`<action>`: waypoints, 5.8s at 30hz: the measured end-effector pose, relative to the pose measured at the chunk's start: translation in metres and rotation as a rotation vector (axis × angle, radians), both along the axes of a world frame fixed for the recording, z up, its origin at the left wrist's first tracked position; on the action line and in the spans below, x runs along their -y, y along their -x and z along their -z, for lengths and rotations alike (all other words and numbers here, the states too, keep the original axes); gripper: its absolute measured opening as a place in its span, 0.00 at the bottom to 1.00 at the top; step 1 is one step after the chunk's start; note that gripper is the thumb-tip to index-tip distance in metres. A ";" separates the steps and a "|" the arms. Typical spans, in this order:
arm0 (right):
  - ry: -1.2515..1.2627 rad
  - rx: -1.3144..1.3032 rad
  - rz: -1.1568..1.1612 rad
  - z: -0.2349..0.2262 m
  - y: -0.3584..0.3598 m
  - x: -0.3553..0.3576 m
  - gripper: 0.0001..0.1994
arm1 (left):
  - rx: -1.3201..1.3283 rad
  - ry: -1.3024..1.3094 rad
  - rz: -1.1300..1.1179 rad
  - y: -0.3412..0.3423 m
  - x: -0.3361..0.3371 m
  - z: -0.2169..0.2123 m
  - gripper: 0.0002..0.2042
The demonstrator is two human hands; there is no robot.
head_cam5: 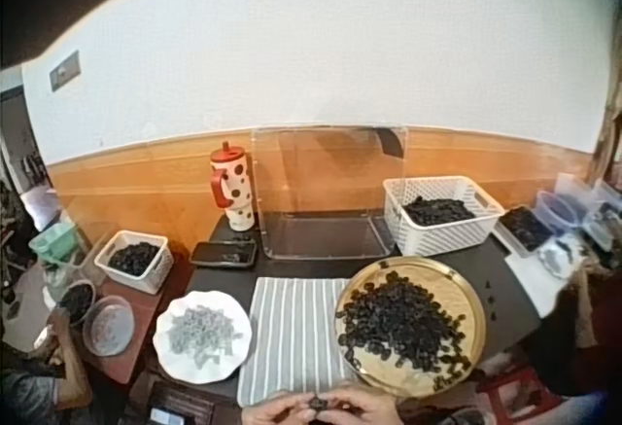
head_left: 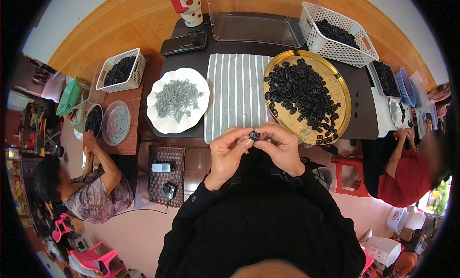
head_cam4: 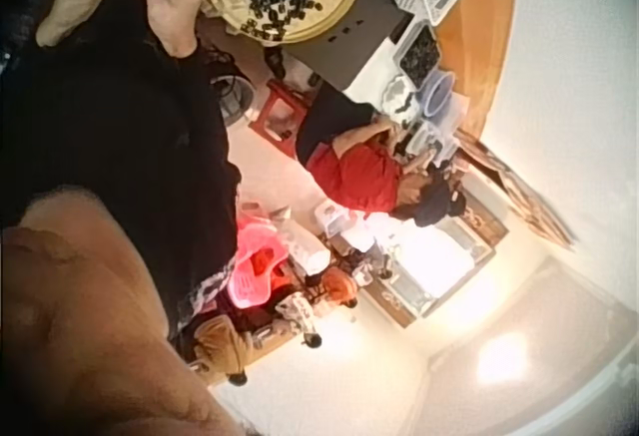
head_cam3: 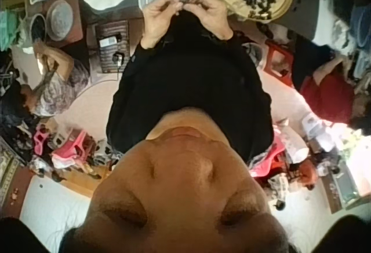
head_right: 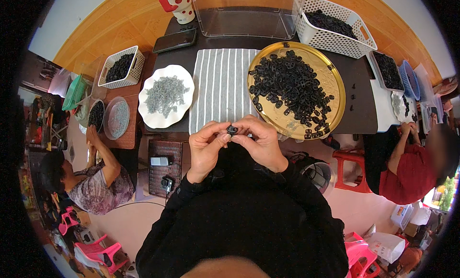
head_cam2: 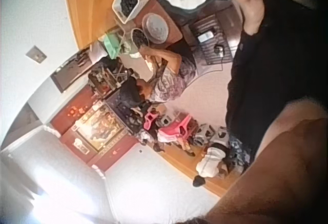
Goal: The person assembles plastic cord locks by joining small black components together by hand, repeatedly taking pieces from a tray and the tabletop. The person then picks up a piece of black fabric and lifts it.
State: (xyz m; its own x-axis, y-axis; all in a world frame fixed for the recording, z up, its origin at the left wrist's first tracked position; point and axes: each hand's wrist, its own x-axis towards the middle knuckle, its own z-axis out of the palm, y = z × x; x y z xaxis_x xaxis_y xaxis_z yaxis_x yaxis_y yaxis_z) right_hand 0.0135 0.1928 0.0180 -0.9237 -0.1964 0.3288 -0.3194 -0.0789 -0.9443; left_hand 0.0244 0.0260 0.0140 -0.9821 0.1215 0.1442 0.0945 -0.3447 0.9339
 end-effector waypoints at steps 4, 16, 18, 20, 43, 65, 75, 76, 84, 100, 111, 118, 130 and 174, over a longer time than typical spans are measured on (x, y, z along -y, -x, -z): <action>-0.019 0.002 -0.025 0.001 -0.004 -0.002 0.14 | -0.002 0.001 -0.003 -0.002 0.000 0.000 0.13; -0.151 -0.244 0.148 -0.008 -0.014 0.007 0.13 | -0.096 0.126 -0.069 -0.010 -0.008 -0.006 0.10; -0.156 -0.256 0.160 -0.010 -0.017 0.006 0.13 | -0.138 0.139 -0.093 -0.011 -0.011 -0.006 0.09; -0.164 -0.269 0.174 -0.013 -0.017 0.005 0.13 | -0.168 0.145 -0.095 -0.010 -0.013 -0.006 0.09; -0.174 0.379 0.371 -0.110 0.126 -0.167 0.13 | 0.025 0.067 -0.020 0.001 0.000 -0.004 0.09; -1.072 -0.337 0.025 -0.026 0.068 -0.054 0.03 | 0.095 0.175 0.067 0.004 -0.001 0.011 0.04; -0.663 -0.040 -0.039 -0.054 0.042 -0.060 0.07 | 0.132 0.158 0.095 0.011 -0.019 -0.002 0.06; -0.659 -0.167 -0.022 -0.057 0.034 -0.059 0.08 | 0.134 0.161 0.093 0.011 -0.023 -0.007 0.06; -0.616 -0.389 0.058 -0.041 0.001 -0.046 0.09 | 0.145 -0.023 0.227 0.014 -0.022 -0.001 0.09; -0.809 0.039 0.036 0.086 -0.057 -0.060 0.13 | 0.099 0.172 -0.054 0.016 0.014 -0.003 0.07; -1.116 0.057 -0.393 0.135 -0.016 -0.021 0.04 | -0.452 1.044 -0.273 0.038 -0.011 -0.006 0.10; -1.080 -0.016 -0.383 0.110 -0.024 -0.026 0.06 | -0.491 1.204 -0.264 0.043 -0.018 -0.008 0.10; -0.936 -0.612 0.407 -0.009 0.005 -0.004 0.14 | -0.450 1.086 -0.279 0.049 -0.013 0.001 0.09; -0.255 -0.079 0.152 -0.031 0.001 -0.054 0.05 | -0.357 0.512 0.049 0.025 -0.051 -0.034 0.21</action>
